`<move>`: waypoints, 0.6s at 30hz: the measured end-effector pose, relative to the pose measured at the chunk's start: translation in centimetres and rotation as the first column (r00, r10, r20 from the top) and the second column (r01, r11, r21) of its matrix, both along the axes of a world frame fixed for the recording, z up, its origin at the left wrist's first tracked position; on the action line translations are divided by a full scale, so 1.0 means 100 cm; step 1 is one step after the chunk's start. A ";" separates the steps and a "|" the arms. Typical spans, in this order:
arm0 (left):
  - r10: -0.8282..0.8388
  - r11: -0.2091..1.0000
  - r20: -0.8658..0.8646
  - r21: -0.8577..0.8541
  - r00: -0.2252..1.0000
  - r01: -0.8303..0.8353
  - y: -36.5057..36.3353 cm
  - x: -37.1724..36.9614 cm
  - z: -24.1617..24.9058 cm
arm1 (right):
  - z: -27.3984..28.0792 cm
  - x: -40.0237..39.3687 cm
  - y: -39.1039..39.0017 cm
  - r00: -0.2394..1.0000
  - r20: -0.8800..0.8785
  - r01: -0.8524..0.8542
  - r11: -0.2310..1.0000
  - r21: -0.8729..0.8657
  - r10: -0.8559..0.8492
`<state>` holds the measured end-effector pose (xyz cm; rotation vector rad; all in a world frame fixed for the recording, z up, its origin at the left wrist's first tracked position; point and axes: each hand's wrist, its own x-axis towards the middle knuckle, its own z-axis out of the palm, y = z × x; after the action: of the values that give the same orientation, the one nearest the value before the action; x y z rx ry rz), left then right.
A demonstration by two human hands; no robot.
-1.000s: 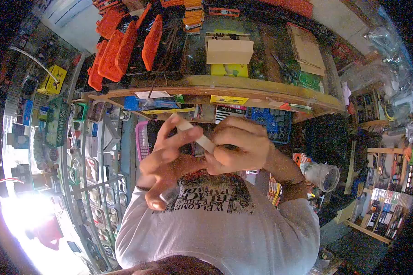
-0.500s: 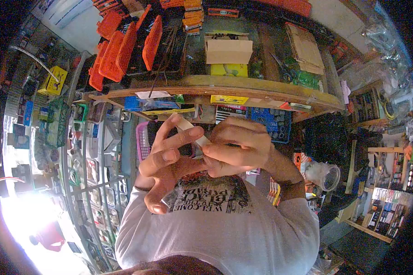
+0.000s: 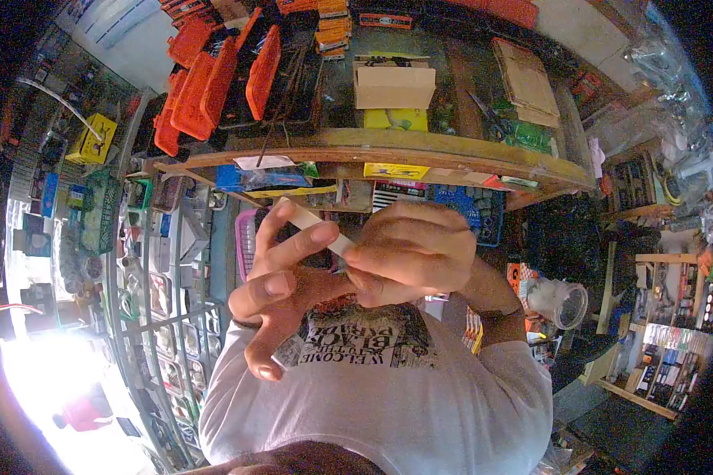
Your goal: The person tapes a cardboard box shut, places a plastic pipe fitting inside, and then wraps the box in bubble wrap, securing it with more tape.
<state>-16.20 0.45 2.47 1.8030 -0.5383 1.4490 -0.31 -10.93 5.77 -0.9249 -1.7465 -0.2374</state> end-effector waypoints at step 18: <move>0.087 0.983 -0.093 0.169 0.992 -0.070 0.005 -0.004 -0.004 | -0.004 0.002 0.011 0.997 0.049 -0.061 0.996 0.062 0.058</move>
<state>-16.63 1.00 2.09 2.0366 -0.5551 1.3918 -0.06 -9.84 5.42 -0.8266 -1.7969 -0.2760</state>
